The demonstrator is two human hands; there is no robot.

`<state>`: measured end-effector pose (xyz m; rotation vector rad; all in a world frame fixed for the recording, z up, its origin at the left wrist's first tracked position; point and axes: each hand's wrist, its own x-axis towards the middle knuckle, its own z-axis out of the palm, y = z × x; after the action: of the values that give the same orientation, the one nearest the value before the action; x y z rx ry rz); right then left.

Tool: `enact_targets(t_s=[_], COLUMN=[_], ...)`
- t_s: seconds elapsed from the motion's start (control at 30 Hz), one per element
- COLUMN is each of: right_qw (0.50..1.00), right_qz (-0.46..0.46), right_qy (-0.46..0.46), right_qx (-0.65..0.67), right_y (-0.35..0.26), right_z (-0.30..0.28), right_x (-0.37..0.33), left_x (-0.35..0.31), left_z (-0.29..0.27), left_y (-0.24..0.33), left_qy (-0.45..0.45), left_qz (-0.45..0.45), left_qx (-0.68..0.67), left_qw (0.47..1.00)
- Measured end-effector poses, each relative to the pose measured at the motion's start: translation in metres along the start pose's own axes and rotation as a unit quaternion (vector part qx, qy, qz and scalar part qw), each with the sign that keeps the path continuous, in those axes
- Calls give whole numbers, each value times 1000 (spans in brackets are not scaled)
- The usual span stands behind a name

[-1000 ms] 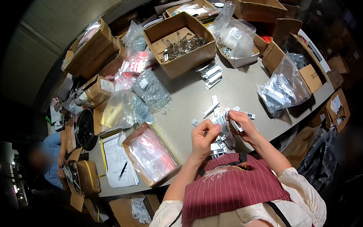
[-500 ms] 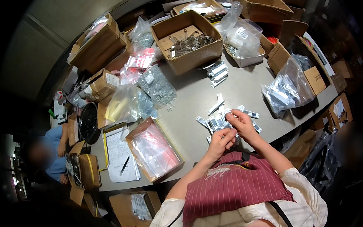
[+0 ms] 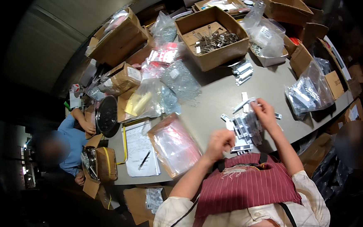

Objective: The person repeatedly picks up small rectangular components from a table, places them into clear plastic bags, and sets the bags aside. The workspace is cluttered with cardboard boxes and plastic packaging materials. The person handles the components one at a time throughout the clip.

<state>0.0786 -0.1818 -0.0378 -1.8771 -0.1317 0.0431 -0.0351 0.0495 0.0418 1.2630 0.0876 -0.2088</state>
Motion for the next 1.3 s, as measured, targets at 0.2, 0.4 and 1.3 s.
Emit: enact_targets(t_s=[0.2,0.4,1.3], right_qw=[995,998,920], right_qz=[7,4,150], right_qy=[38,58,-249], right_qx=[94,18,264], right_y=[10,23,-40], right_z=[-29,-26,6], right_x=[11,27,55], left_x=[24,80,42], left_z=[-168,-276,-46], left_y=[121,130,48], left_qy=[308,126,97], left_qz=[347,8,90], left_qx=[182,625,227], left_qw=[867,770,965])
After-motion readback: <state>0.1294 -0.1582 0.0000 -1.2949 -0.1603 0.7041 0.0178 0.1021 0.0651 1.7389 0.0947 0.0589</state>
